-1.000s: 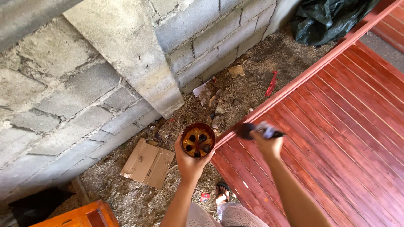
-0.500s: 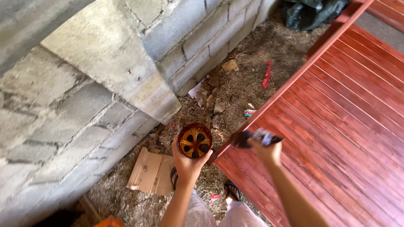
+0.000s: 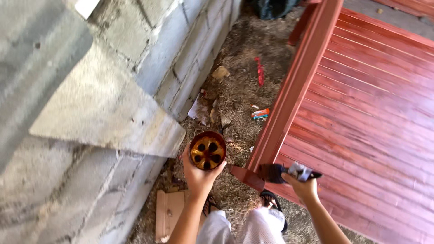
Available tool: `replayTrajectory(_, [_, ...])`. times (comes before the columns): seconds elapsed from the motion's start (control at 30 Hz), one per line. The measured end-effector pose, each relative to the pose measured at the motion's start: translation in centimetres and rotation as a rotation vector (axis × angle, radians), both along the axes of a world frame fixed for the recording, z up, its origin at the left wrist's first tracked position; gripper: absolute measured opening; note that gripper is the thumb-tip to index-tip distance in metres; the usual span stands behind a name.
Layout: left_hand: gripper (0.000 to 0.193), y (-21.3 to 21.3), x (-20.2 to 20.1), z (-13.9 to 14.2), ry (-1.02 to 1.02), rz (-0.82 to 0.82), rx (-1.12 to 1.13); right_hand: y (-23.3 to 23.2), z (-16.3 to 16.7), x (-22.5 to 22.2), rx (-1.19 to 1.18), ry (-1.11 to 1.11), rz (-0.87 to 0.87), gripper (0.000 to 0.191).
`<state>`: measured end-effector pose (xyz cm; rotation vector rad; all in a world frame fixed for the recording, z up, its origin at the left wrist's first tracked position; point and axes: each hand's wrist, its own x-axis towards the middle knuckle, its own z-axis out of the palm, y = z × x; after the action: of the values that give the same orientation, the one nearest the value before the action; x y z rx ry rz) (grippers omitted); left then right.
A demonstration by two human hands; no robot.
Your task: The person holds a container of reddish wood stain in one hand and a cloth-wrapped applicator in the other, wiping the stain onto the slats and frame of a wooden bench and adjacent furniture outdoors. They move around the pieces, dipping the applicator and coating different boards and edges in turn.
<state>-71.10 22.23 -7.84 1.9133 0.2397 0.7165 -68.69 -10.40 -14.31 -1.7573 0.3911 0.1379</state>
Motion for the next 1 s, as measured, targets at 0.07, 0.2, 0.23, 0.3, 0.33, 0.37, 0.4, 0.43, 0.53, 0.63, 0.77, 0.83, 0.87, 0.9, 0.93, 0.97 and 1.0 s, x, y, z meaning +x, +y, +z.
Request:
replayTrajectory(0.07, [0.099,1.5,0.1,0.6,0.074,-0.007,0.011,-0.1,0.4,-0.9,-0.035,0.010,0.001,0.028])
replayTrajectory(0.2, [0.099,3.4,1.5,1.2,0.067,-0.155,0.019,-0.8,2.4,1.8,-0.339,0.201,-0.087,0.028])
replayTrajectory(0.23, [0.099,3.7,2.0,1.2,0.117,-0.182,0.006,-1.0,2.9,3.0,-0.267,0.169,-0.166,0.028])
replayTrajectory(0.3, [0.098,3.4,3.0,1.0,0.175,-0.250,-0.020,-1.1,3.7,5.5,-0.060,-0.025,-0.253,0.027])
replayTrajectory(0.33, [0.097,3.1,3.6,1.0,0.182,-0.290,-0.029,-1.0,4.0,6.5,0.078,-0.186,-0.258,0.028])
replayTrajectory(0.37, [0.096,2.7,4.2,0.9,0.187,-0.329,-0.038,-1.0,4.1,7.4,0.109,-0.213,-0.284,0.026])
replayTrajectory(0.4, [0.097,2.1,4.8,0.9,0.172,-0.378,-0.060,-0.9,4.1,8.0,0.143,-0.244,-0.312,0.025])
replayTrajectory(0.43, [0.097,1.4,5.4,0.9,0.157,-0.430,-0.080,-0.9,4.1,8.2,0.178,-0.277,-0.342,0.023])
replayTrajectory(0.53, [0.096,0.0,8.3,1.2,0.162,-0.560,-0.122,-1.2,2.9,6.8,0.140,-0.270,-0.378,0.025])
replayTrajectory(0.63, [0.097,-1.0,11.4,1.8,0.190,-0.616,-0.160,-1.8,1.4,3.0,0.098,-0.023,-0.409,0.027])
replayTrajectory(0.77, [0.097,-2.9,17.7,2.4,0.124,-0.755,-0.121,-2.5,-0.1,0.9,0.256,-0.058,-0.414,0.031])
replayTrajectory(0.83, [0.098,-4.2,20.6,2.3,0.152,-0.837,-0.113,-3.1,-0.3,3.1,0.261,-0.071,-0.430,0.032])
replayTrajectory(0.87, [0.099,-4.9,21.9,2.3,0.168,-0.881,-0.111,-3.5,-0.1,4.8,0.266,-0.189,-0.459,0.032])
replayTrajectory(0.9, [0.098,-5.5,23.2,2.2,0.183,-0.916,-0.105,-3.9,0.2,6.9,0.263,-0.298,-0.487,0.033])
replayTrajectory(0.93, [0.097,-6.0,24.1,2.2,0.208,-0.942,-0.104,-4.4,0.6,9.2,0.280,-0.384,-0.474,0.027])
replayTrajectory(0.97, [0.096,-6.5,24.7,2.1,0.229,-0.961,-0.106,-4.8,1.0,11.4,0.293,-0.473,-0.453,0.036])
replayTrajectory(1.0, [0.095,-7.2,25.3,2.1,0.243,-0.976,-0.117,-5.2,1.5,13.5,0.329,-0.363,-0.598,0.026])
